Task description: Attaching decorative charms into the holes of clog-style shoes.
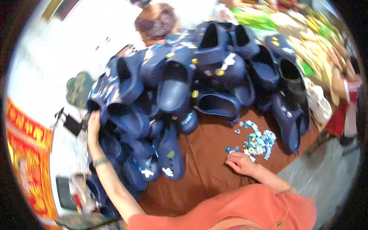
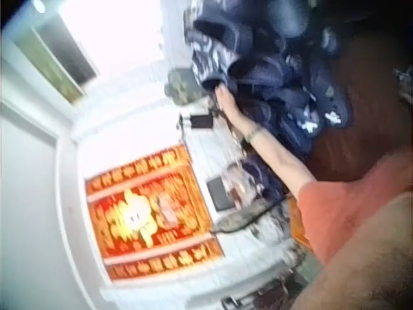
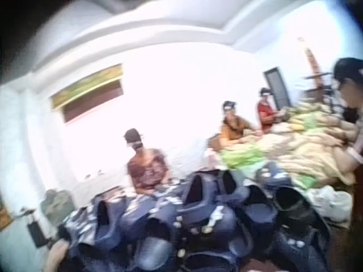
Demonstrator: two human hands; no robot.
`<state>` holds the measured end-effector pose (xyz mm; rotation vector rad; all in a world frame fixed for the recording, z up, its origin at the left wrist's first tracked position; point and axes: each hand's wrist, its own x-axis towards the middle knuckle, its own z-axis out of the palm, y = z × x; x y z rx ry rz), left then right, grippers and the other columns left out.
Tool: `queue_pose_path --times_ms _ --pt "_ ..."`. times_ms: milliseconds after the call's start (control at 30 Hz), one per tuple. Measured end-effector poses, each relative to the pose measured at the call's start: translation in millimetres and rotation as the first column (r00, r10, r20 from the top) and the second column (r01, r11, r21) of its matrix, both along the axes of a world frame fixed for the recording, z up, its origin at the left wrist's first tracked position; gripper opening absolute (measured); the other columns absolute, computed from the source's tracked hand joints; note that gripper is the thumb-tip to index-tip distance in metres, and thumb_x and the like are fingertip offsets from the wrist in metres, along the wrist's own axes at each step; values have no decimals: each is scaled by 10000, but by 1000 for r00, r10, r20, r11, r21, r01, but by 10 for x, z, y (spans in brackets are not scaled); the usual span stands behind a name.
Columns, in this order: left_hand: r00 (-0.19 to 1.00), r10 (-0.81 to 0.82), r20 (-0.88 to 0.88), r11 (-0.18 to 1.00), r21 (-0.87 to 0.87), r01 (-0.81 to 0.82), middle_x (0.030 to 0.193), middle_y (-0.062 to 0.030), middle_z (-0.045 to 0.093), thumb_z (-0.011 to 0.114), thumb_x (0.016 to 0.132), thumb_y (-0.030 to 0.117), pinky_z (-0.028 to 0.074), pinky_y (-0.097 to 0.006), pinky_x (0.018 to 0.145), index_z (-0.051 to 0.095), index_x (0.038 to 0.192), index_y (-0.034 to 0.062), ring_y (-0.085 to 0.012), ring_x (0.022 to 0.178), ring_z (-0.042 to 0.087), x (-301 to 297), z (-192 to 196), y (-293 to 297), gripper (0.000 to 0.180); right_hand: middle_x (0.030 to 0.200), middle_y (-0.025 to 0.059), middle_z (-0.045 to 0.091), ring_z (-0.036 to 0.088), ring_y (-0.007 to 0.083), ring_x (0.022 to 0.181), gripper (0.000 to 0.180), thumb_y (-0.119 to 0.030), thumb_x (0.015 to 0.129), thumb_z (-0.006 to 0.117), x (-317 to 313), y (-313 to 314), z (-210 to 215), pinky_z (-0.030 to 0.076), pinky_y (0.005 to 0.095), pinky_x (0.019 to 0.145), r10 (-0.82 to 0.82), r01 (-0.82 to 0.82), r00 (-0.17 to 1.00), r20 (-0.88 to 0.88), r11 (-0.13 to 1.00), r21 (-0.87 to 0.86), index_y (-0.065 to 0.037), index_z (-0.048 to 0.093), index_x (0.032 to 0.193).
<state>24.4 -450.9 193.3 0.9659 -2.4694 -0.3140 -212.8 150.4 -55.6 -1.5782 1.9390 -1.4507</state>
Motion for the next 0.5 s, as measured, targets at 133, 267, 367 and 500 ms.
queue_pose_path --times_ms 133,267,367,500 --pt "998 45 -39 997 58 -43 1005 -106 680 494 993 362 441 -310 880 652 1079 -58 -176 957 586 -406 -23 298 457 866 130 602 601 337 822 145 -177 905 624 -80 103 -48 490 436 709 -31 29 994 -108 999 -16 -35 614 874" --pt "977 174 -123 972 183 -150 873 -19 638 493 1007 382 428 -256 756 656 1001 -97 -109 787 517 -304 23 257 506 873 122 596 604 322 836 150 -169 900 631 -25 87 -55 495 423 709 -22 19 991 -130 1000 -24 -25 616 864" --pt "970 131 -205 983 -103 -154 952 -155 708 452 1011 421 456 -301 861 648 1040 -115 -228 930 641 -240 69 346 571 890 117 598 605 318 823 159 -166 896 637 14 37 -64 498 423 711 -12 -8 987 -159 992 -125 -17 617 846" --pt "859 496 -124 776 -380 -503 1181 -233 633 444 952 525 406 -525 931 606 1218 8 -436 1087 578 -914 293 1368 603 888 111 592 603 308 814 159 -166 896 637 18 104 -58 498 415 709 -38 22 984 -175 995 -93 -18 621 843"
